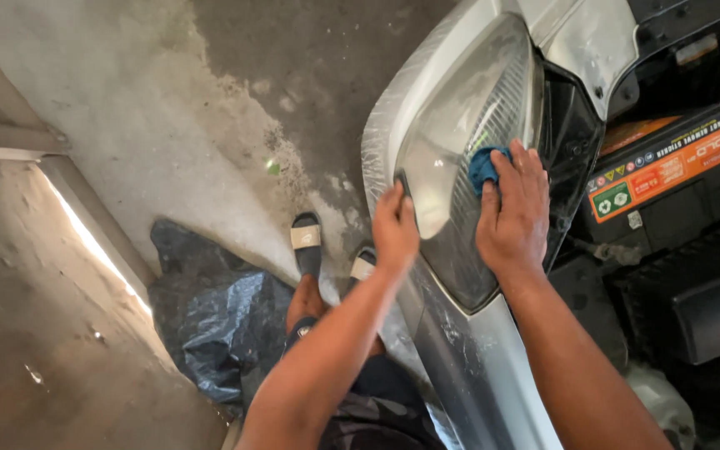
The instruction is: The person is sanding and cleaning a car headlight with wet sandpaper.
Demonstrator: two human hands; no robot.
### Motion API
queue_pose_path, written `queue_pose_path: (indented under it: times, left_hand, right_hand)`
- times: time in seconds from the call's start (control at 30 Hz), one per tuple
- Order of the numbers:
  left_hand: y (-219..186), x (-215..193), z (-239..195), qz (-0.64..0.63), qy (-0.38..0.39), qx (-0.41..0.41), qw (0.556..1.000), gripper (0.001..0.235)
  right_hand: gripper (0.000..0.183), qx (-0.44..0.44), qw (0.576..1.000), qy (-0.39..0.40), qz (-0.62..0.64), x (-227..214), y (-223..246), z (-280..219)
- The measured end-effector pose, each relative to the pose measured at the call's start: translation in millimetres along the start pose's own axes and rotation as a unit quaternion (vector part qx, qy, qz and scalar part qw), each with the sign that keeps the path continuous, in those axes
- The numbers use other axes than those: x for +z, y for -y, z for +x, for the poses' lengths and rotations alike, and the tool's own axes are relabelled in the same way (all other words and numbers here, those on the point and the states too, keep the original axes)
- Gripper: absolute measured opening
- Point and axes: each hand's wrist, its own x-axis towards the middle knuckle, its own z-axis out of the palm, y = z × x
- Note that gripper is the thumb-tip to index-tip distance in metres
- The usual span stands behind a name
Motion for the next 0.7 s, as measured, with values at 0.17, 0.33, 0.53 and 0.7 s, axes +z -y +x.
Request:
queue_pose_path:
  times: [0.17,0.33,0.53,0.7]
  left_hand:
    - [-56.8,-19.2,-97.3,-0.048,0.025,0.017,0.998,0.041]
    - [-10.1,5.4,-20.2,-0.014,-0.014,-0.016,1.0,0.037]
    - [2.0,-12.6,-41.1,-0.085,0.055,-0.094,0.99,0.041]
    - [-43.2,-75.8,-56.5,-0.102,0.13,-0.374,0.913,0.042]
  right_hand:
    - [0.042,0.004,1.0,0.009,-0.01,-2.5,-0.2,2.3]
    - [0.041,0.01,1.0,0.012,-0.004,-6.0,2.8,4.4]
    - [0.046,0.005,0.998,0.036,-0.049,-6.8,10.2,25.9]
    - [0.049,-0.12,0.968,0.144,-0.165,33.9,2.5,85.2]
